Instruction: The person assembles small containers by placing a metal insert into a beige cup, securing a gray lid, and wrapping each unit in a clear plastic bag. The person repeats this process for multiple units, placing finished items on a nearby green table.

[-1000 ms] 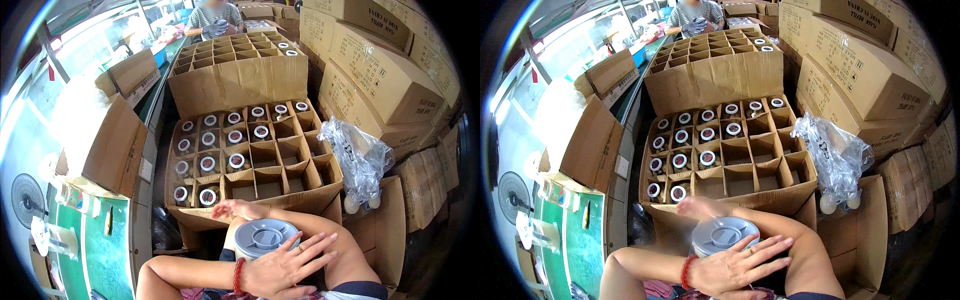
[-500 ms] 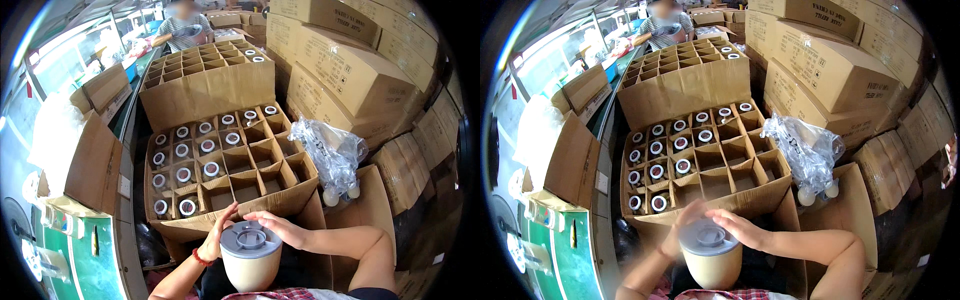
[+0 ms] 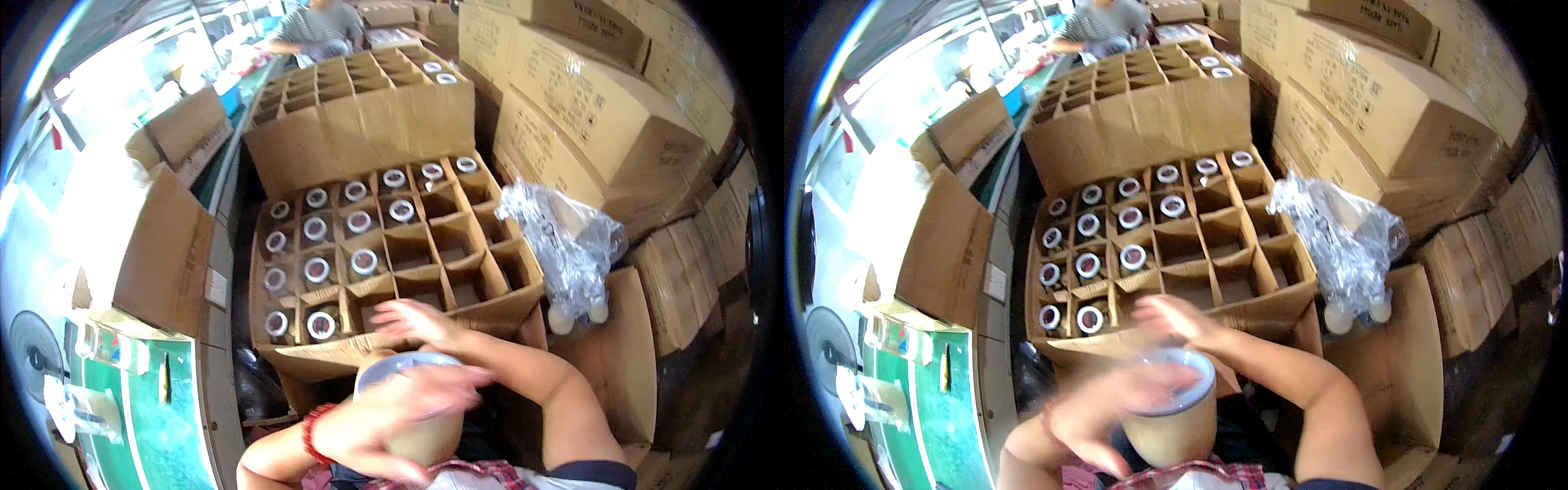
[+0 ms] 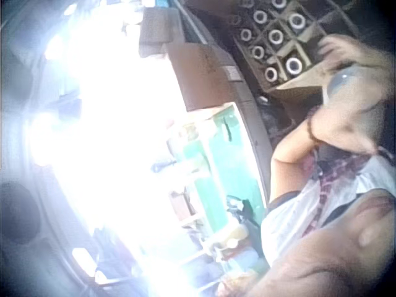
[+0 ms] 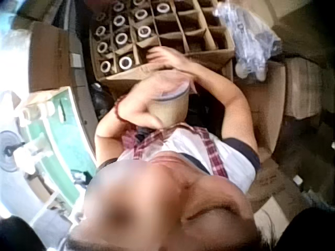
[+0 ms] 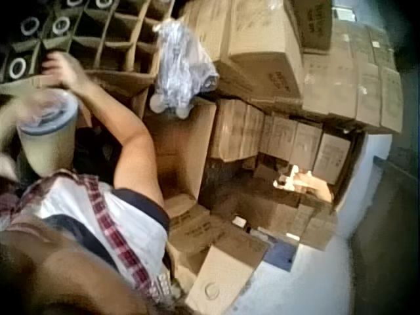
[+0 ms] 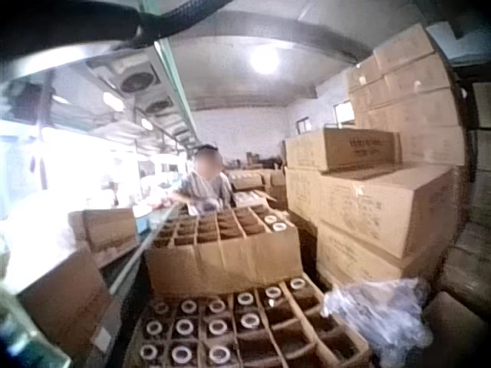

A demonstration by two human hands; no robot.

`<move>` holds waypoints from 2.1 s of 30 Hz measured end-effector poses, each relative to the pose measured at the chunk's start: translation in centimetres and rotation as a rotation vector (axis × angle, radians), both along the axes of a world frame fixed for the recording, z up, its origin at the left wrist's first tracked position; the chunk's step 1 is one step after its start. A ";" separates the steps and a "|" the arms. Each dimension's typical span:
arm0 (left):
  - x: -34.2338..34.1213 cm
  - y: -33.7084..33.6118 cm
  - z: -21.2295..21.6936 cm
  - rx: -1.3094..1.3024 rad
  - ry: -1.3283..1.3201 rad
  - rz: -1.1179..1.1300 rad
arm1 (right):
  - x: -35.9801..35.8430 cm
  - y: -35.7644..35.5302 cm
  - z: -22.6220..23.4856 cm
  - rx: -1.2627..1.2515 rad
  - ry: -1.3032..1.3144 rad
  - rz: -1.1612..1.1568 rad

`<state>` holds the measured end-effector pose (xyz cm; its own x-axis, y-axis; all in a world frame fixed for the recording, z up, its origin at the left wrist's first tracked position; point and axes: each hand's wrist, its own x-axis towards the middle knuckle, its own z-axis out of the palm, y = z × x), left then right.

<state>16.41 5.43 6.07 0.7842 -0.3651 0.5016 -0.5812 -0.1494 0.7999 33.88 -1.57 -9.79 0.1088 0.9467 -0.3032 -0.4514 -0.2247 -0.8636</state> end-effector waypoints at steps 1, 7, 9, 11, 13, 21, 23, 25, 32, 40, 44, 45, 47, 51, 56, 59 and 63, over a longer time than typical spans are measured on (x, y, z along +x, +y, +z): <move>-1.6 1.7 -1.7 -0.246 0.229 0.100 | 1.0 -2.1 1.2 -0.059 -0.049 -0.157; -3.0 2.8 -18.0 -0.689 0.555 0.273 | -4.7 -9.9 11.0 0.211 -0.227 -0.062; -2.4 2.0 -18.2 -0.562 0.390 0.317 | -4.7 -9.7 9.5 0.245 -0.294 -0.102; -1.8 2.6 -15.9 -0.252 0.323 0.375 | -3.5 -8.8 7.9 0.347 -0.171 -0.059; -2.5 3.4 -12.8 0.070 0.274 0.440 | -2.7 -7.5 6.3 0.342 -0.016 -0.026; -2.2 -1.7 -2.1 0.723 0.156 0.539 | -2.0 1.1 -3.3 0.217 0.698 0.224; -0.7 -4.0 0.6 0.758 0.098 0.387 | -3.2 3.4 -4.7 0.089 0.531 0.349; 0.3 -2.7 1.0 0.410 0.077 0.216 | -3.3 3.5 -4.2 0.147 0.098 0.243; -2.9 5.1 -12.7 -0.349 0.362 0.563 | 0.8 -5.1 3.1 0.177 -0.002 -0.266; 0.3 4.6 -12.2 -0.266 0.461 0.625 | 0.4 -2.9 2.3 0.309 -0.483 -0.273; 1.2 6.8 -12.8 -0.184 0.512 1.085 | 2.0 -0.3 3.6 0.321 -0.515 -0.196; 1.0 8.2 -14.3 -0.380 0.402 1.127 | 4.3 0.7 3.3 0.207 -0.359 -0.126; 3.5 9.2 -12.9 -1.084 0.230 1.266 | 9.5 3.4 2.5 0.155 -0.484 -0.319; 6.8 10.6 -17.2 -1.303 0.089 0.750 | 25.0 8.7 -3.1 0.046 -1.178 -0.803; 10.7 7.8 -20.7 -1.533 0.306 0.612 | 38.2 11.7 -7.6 -0.251 -1.579 -0.827; 10.8 8.2 -22.0 -1.577 0.357 0.498 | 41.1 12.3 -9.2 -0.639 -1.603 -0.495; 10.4 8.5 -20.7 -1.635 0.440 0.498 | 40.5 13.4 -8.7 -0.954 -1.590 -0.380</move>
